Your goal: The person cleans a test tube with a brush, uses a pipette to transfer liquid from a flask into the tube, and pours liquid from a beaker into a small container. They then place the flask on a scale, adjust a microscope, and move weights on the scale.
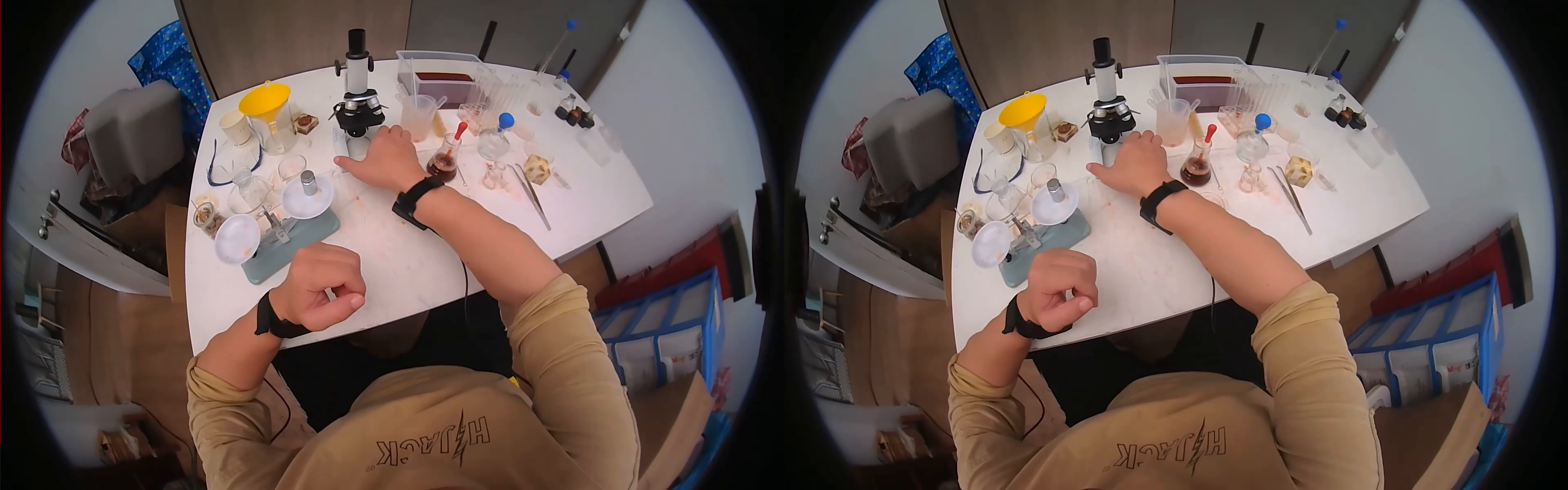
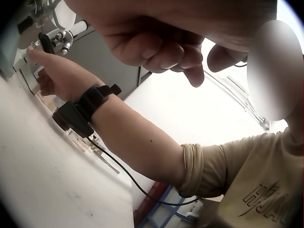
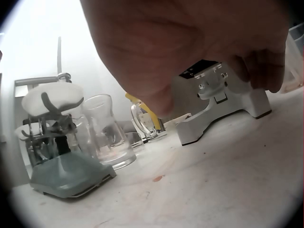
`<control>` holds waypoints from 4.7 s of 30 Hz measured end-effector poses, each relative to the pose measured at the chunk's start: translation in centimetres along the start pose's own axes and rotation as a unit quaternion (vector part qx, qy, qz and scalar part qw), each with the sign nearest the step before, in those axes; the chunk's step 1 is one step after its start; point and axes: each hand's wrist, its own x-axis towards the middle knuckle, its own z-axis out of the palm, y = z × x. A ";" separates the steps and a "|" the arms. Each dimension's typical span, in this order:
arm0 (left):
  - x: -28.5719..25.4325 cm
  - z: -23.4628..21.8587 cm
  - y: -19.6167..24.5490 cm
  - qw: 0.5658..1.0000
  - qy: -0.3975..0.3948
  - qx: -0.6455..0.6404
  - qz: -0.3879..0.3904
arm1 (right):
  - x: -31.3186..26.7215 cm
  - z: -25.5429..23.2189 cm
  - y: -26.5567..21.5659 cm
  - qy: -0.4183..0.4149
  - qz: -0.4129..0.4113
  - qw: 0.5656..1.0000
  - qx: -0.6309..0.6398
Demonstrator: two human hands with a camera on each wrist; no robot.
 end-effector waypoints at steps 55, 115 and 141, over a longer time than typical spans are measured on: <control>-2.0 1.3 -4.6 0.879 0.176 -0.375 -0.237 | -18.2 -11.2 12.5 0.028 -0.091 0.983 0.157; -1.8 1.0 -4.5 0.859 0.193 -0.392 -0.267 | -14.5 -11.4 8.6 -0.048 -0.174 0.921 0.346; -1.8 1.0 -4.7 0.862 0.188 -0.395 -0.256 | -15.3 -9.1 9.1 0.073 -0.286 0.915 0.274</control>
